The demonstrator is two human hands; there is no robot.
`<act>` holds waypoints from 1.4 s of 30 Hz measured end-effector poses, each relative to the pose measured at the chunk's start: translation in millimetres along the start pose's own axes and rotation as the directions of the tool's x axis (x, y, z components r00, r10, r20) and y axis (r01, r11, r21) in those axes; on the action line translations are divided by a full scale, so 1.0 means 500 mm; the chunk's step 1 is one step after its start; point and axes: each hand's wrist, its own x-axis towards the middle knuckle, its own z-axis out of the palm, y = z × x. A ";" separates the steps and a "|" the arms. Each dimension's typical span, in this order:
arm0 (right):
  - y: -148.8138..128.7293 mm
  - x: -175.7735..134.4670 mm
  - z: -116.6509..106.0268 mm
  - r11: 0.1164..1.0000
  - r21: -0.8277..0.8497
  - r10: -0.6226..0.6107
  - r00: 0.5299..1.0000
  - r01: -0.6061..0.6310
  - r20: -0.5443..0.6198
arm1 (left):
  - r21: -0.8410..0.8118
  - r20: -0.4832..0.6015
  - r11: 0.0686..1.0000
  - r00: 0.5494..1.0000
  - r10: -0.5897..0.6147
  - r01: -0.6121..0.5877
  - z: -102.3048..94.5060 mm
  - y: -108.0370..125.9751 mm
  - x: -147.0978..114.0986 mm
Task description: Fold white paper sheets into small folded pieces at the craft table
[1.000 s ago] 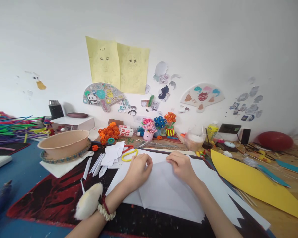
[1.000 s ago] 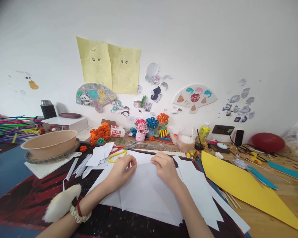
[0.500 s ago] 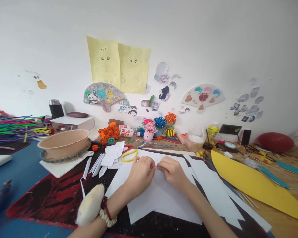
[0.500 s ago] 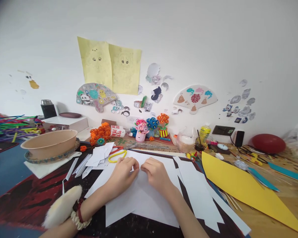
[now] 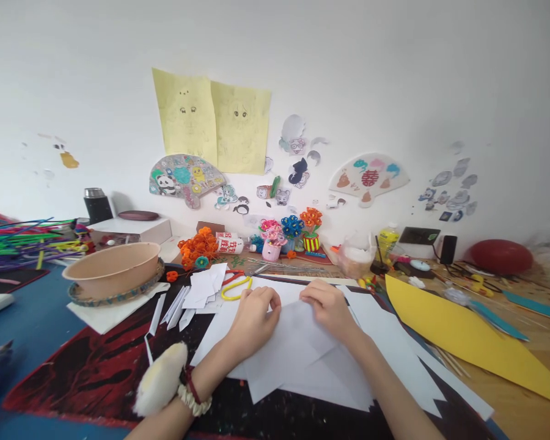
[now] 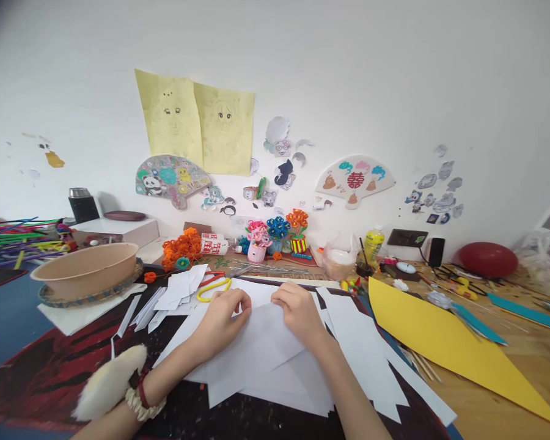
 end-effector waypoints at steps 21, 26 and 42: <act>-0.002 0.002 -0.008 0.989 -0.133 0.071 0.991 -0.056 0.111 | 0.038 -0.015 0.999 0.999 -0.039 0.040 -0.015 -0.007 0.003; -0.002 0.003 -0.011 0.990 -0.122 0.076 0.997 -0.077 -0.011 | -0.067 0.065 0.992 0.992 -0.105 0.110 -0.002 -0.015 0.004; -0.071 0.031 -0.012 0.959 -0.154 0.167 0.914 -0.237 -0.370 | 0.104 0.049 0.991 0.995 -0.085 0.079 -0.007 0.007 -0.004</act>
